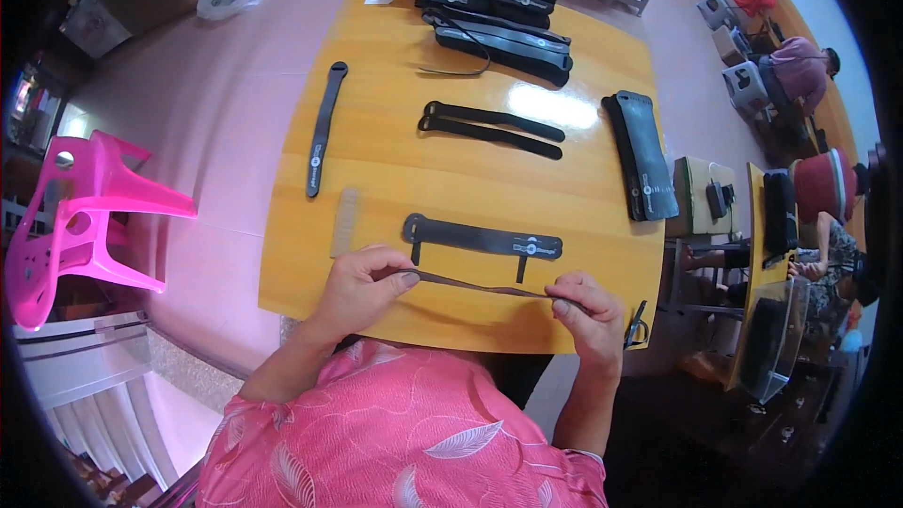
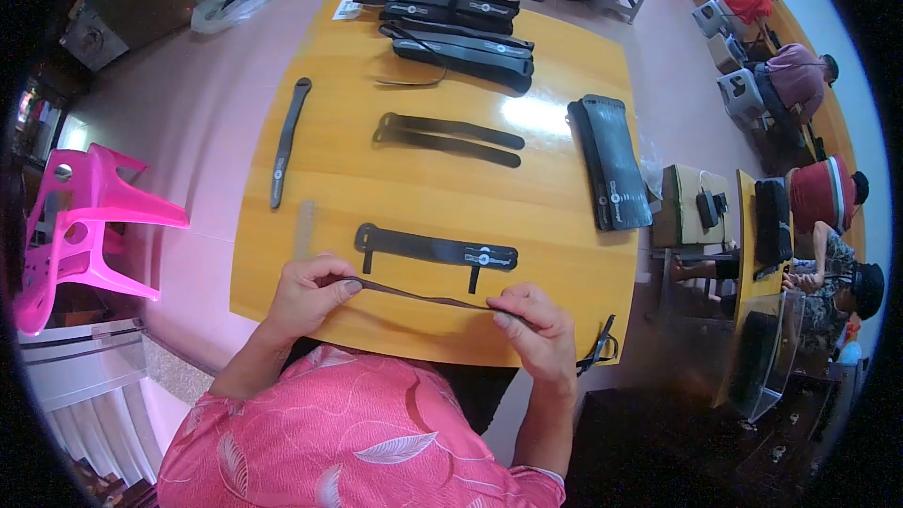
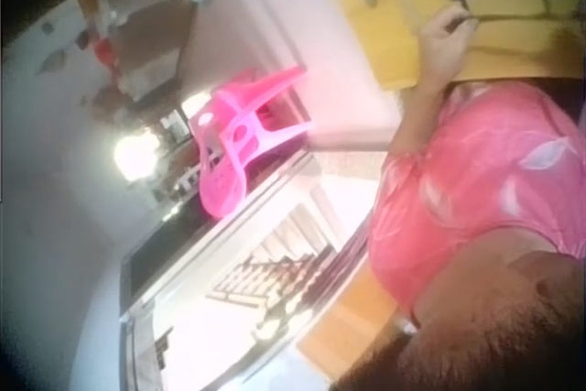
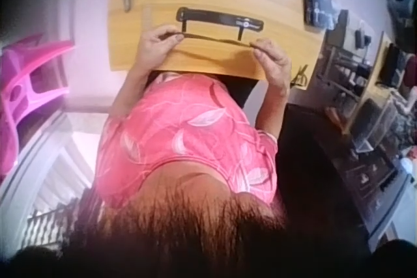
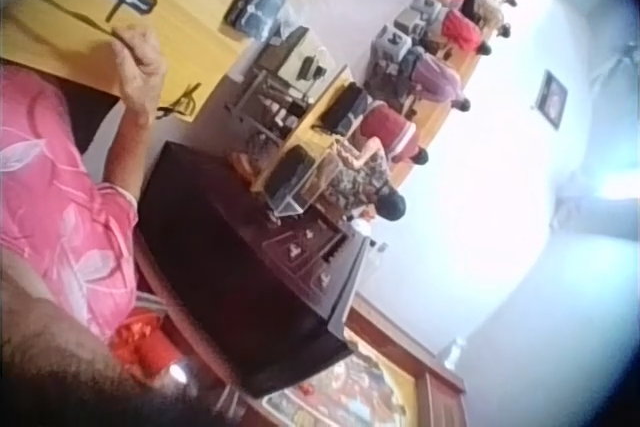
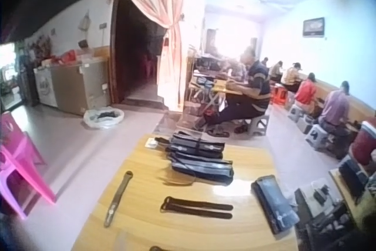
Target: Manually assembling or inspecting black straps and plastic housing components on a workbench.
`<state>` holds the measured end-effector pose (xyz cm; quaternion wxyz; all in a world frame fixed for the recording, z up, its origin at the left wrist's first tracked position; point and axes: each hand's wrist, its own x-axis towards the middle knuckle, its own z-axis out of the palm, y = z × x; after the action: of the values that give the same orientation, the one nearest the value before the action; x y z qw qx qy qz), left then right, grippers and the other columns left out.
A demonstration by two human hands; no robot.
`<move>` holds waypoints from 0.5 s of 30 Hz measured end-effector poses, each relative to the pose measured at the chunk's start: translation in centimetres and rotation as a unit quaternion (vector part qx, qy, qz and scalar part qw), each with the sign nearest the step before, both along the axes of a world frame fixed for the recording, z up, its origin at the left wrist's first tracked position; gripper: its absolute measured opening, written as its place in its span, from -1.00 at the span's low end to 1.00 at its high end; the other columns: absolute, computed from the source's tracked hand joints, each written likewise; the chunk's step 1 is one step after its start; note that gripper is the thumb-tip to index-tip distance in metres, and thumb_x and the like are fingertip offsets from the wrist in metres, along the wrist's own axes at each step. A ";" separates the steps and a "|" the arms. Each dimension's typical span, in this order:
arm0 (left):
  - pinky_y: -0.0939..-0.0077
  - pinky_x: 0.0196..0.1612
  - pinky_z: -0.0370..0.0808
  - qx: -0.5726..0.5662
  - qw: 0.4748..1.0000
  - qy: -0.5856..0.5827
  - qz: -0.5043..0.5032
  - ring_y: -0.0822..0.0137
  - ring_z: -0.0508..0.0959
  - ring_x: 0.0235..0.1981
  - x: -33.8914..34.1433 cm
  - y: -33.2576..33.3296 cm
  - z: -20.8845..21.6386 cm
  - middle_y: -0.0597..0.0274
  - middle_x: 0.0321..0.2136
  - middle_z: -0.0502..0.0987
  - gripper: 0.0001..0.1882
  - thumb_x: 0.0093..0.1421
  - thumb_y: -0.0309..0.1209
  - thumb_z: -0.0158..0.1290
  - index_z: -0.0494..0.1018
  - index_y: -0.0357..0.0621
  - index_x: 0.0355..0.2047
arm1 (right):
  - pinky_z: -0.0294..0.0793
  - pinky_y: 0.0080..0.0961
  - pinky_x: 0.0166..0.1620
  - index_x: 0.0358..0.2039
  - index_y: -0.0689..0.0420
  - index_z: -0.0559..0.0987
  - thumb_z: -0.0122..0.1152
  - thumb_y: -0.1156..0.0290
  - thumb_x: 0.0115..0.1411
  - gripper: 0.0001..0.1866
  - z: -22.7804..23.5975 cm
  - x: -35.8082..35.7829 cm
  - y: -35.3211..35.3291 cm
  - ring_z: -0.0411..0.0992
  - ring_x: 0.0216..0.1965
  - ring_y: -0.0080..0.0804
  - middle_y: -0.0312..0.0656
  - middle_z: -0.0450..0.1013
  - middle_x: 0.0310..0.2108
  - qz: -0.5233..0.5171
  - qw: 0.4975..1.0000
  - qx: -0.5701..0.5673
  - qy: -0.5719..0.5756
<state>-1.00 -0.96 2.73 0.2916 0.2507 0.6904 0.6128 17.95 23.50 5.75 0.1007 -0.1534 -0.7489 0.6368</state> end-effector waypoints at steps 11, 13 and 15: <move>0.72 -0.53 0.38 -0.066 0.984 -0.156 0.057 0.59 0.46 -0.57 -0.7 1.6 0.1 0.32 -0.51 0.50 -0.87 0.18 -0.55 0.10 0.49 -0.33 -0.26 | 0.37 -0.70 -0.37 -0.24 0.32 0.57 0.18 0.62 0.13 -0.83 -3.7 -2.0 0.0 0.39 -0.48 -0.61 -0.31 0.46 -0.51 -0.255 0.962 -0.067 -0.066; 0.72 -0.53 0.37 -0.072 0.990 -0.102 0.072 0.59 0.45 -0.57 -0.9 1.9 -0.3 0.31 -0.53 0.51 -0.89 0.17 -0.56 0.09 0.51 -0.33 -0.28 | 0.38 -0.71 -0.35 -0.23 0.32 0.57 0.18 0.61 0.13 -0.83 -4.3 -2.1 0.2 0.40 -0.46 -0.62 -0.31 0.46 -0.50 -0.248 0.966 0.016 -0.070; 0.71 -0.53 0.38 -0.097 0.992 -0.023 0.080 0.59 0.46 -0.57 -1.1 2.0 -1.3 0.31 -0.53 0.51 -0.90 0.16 -0.56 0.09 0.51 -0.33 -0.30 | 0.38 -0.73 -0.32 -0.23 0.32 0.56 0.19 0.60 0.12 -0.82 -4.4 -2.4 0.4 0.38 -0.45 -0.65 -0.34 0.47 -0.48 -0.238 0.966 0.087 -0.053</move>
<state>-2.12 1.02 1.45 0.2799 0.1511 0.7578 0.5697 15.59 23.87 1.40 0.2225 -0.3519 -0.7476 0.5175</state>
